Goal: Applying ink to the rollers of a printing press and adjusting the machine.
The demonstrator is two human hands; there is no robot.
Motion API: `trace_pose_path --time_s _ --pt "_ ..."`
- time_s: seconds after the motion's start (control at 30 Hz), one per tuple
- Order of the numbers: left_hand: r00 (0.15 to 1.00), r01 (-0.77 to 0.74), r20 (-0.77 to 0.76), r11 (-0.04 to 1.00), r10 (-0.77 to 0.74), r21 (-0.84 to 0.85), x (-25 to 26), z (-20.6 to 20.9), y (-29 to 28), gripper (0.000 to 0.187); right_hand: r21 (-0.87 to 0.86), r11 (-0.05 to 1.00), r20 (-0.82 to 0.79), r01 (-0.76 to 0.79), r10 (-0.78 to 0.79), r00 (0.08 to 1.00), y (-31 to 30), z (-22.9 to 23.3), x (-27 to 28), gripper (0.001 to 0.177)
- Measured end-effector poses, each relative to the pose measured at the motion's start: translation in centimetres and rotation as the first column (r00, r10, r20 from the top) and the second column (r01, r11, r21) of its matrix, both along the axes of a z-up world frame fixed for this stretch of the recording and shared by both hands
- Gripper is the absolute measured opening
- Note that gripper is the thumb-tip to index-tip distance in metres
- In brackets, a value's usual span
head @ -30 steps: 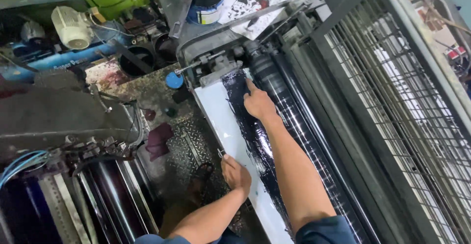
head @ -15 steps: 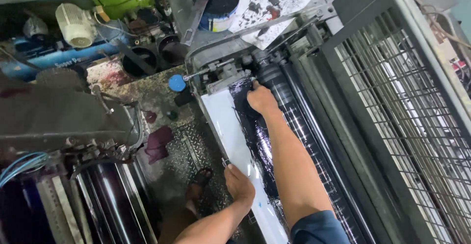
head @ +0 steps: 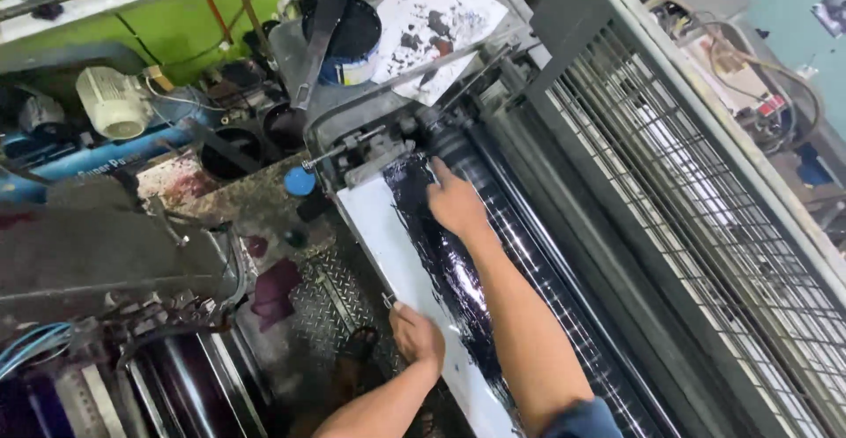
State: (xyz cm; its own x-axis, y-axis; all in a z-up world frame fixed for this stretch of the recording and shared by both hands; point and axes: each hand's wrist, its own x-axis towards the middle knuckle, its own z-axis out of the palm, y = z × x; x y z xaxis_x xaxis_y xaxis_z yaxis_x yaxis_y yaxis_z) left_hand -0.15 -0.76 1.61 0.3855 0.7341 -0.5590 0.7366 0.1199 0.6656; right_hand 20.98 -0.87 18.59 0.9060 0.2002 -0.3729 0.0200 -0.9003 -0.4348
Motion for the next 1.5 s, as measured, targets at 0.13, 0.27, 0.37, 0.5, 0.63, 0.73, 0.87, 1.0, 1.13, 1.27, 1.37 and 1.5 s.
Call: trace_pose_path --time_s 0.13,0.27,0.37,0.5,0.63,0.73,0.87,1.0,1.13,1.27,1.37,1.5 --pt "0.987 -0.078 0.138 0.996 0.085 -0.053 0.5 -0.1 0.1 0.066 0.502 0.779 -0.069 0.376 -0.397 0.915 -6.3 4.3 -8.4 0.069" --pt "0.990 -0.137 0.050 0.987 0.133 0.088 1.0 -4.1 -1.4 0.050 0.592 0.520 -0.107 0.616 -0.706 0.700 -15.8 0.0 -17.7 0.065" --pt "0.989 -0.136 0.078 0.983 0.127 0.120 1.1 -2.3 -1.5 0.055 0.693 0.327 -0.156 0.643 -0.803 0.576 -22.1 -0.1 -25.6 0.065" --pt "0.994 0.008 0.108 0.980 -0.030 0.199 0.2 4.0 -1.7 0.059 0.679 0.019 -0.278 0.734 -0.918 0.282 -29.3 -0.4 -36.9 0.059" --pt "0.993 0.016 0.110 0.952 -0.052 0.307 0.3 3.2 -1.8 0.057 0.753 -0.446 -0.598 0.484 -0.771 0.219 -34.7 -4.4 -47.8 0.043" --pt "0.995 -0.011 0.096 0.943 -0.022 0.331 1.4 2.6 -1.3 0.062 0.720 -0.620 -0.691 0.313 -0.683 0.236 -35.9 -5.7 -53.7 0.047" --pt "0.989 -0.110 0.124 0.961 0.080 0.255 2.1 2.8 -0.9 0.071 0.658 -0.723 -0.751 0.210 -0.609 0.256 -35.7 -6.3 -60.1 0.053" --pt "0.995 -0.092 0.053 0.948 0.079 0.306 1.9 1.2 -0.2 0.070 0.636 -0.758 -0.768 0.145 -0.604 0.210 -35.7 -7.7 -63.7 0.048" --pt "0.998 0.059 -0.011 0.928 -0.059 0.367 1.9 -0.5 0.7 0.067 0.638 -0.758 -0.758 0.133 -0.589 0.280 -36.1 -8.2 -65.6 0.059" --pt "0.981 -0.172 0.087 0.985 0.173 -0.017 2.6 2.1 1.7 0.099 0.541 -0.839 -0.733 -0.052 -0.501 0.460 -35.4 -6.4 -66.1 0.057" --pt "0.986 -0.142 0.079 0.987 0.148 -0.081 1.1 6.1 -0.5 0.110 0.471 -0.875 -0.754 -0.115 -0.467 0.462 -35.6 -5.9 -66.5 0.058" --pt "0.968 -0.200 0.117 0.966 0.221 -0.165 0.9 6.7 -1.1 0.110 0.517 -0.851 -0.759 -0.091 -0.506 0.410 -35.8 -5.5 -66.8 0.050"
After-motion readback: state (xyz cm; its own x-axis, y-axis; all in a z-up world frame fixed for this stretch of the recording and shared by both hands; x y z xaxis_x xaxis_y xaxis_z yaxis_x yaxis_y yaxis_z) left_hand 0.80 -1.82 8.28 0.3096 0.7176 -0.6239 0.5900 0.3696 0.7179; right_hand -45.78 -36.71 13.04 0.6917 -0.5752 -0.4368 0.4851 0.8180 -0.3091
